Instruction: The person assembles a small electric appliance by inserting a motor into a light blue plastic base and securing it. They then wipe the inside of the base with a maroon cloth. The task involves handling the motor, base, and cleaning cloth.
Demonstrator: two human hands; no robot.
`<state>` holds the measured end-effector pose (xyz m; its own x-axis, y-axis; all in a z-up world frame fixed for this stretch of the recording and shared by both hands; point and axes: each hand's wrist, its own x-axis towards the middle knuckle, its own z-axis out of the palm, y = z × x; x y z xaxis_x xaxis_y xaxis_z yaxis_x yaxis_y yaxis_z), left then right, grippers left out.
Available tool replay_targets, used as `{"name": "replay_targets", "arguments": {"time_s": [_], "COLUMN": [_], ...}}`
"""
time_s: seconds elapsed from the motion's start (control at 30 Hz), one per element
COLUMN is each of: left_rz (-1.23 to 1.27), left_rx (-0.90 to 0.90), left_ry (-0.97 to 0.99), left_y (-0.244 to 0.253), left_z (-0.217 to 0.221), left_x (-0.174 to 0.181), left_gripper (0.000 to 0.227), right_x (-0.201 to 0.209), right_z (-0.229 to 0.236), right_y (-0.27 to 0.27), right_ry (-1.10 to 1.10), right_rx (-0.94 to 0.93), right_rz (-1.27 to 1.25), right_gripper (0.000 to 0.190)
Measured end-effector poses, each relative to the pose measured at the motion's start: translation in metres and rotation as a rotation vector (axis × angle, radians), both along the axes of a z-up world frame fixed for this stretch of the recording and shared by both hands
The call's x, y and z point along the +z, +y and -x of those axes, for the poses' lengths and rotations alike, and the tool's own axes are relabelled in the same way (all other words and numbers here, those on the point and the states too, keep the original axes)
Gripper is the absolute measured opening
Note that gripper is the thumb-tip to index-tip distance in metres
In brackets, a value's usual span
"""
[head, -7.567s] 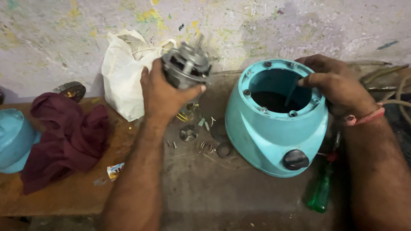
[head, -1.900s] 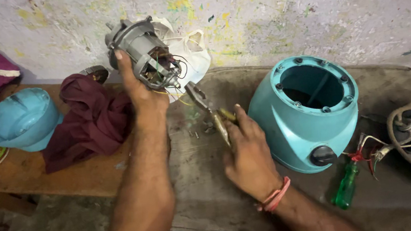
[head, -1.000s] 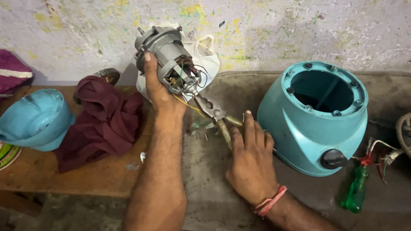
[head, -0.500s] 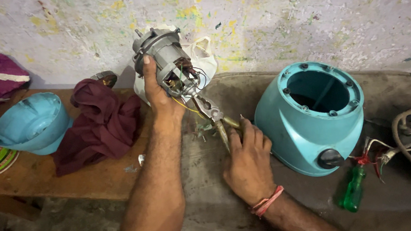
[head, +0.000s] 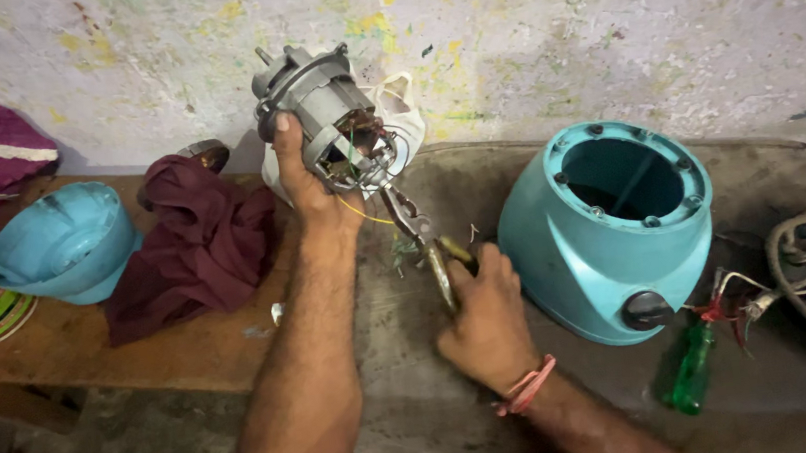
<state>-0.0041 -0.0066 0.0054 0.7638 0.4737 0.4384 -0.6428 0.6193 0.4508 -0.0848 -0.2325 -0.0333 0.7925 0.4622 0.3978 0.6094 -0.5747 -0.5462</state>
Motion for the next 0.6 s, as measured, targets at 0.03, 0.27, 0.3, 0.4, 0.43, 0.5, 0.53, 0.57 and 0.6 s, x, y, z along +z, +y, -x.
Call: {"name": "replay_targets", "arguments": {"time_s": [0.03,0.27,0.3,0.4,0.43,0.5,0.53,0.57,0.6], "left_rz": [-0.007,-0.09,-0.082,-0.046,-0.013,0.053,0.033,0.015,-0.002], "left_rx": [-0.007,-0.082,-0.109,0.063,0.039,-0.011,0.011,0.034,0.056], "left_ry": [-0.013,-0.139,-0.14,-0.143,-0.129,-0.102,-0.114,-0.124,-0.134], "left_y": [-0.001,0.002,0.003,-0.003,-0.005,-0.008,-0.007,-0.005,-0.005], "left_z": [0.002,0.008,0.008,0.007,0.005,0.001,0.001,0.003,0.003], "left_x": [0.001,0.004,0.004,0.001,0.001,0.002,0.003,0.002,0.0], "left_gripper": [0.074,0.079,0.08,0.078,0.079,0.08,0.08,0.08,0.079], "right_x": [-0.002,-0.002,-0.002,-0.002,-0.003,0.0,0.002,0.003,0.003], "right_z": [-0.003,-0.006,-0.004,0.005,0.007,0.011,0.014,0.015,0.015], "right_y": [-0.004,-0.011,-0.01,-0.006,-0.003,0.001,0.001,0.0,0.001], "right_ry": [0.002,-0.002,-0.035,-0.098,-0.096,-0.114,-0.135,-0.154,-0.136], "right_rx": [0.03,0.105,0.09,-0.008,-0.068,-0.122,-0.116,-0.11,-0.128], "right_rz": [-0.037,-0.062,-0.103,-0.169,-0.154,-0.177,-0.214,-0.247,-0.196], "right_gripper": [0.053,0.044,0.042,0.04,0.043,0.057,0.068,0.079,0.077]}}
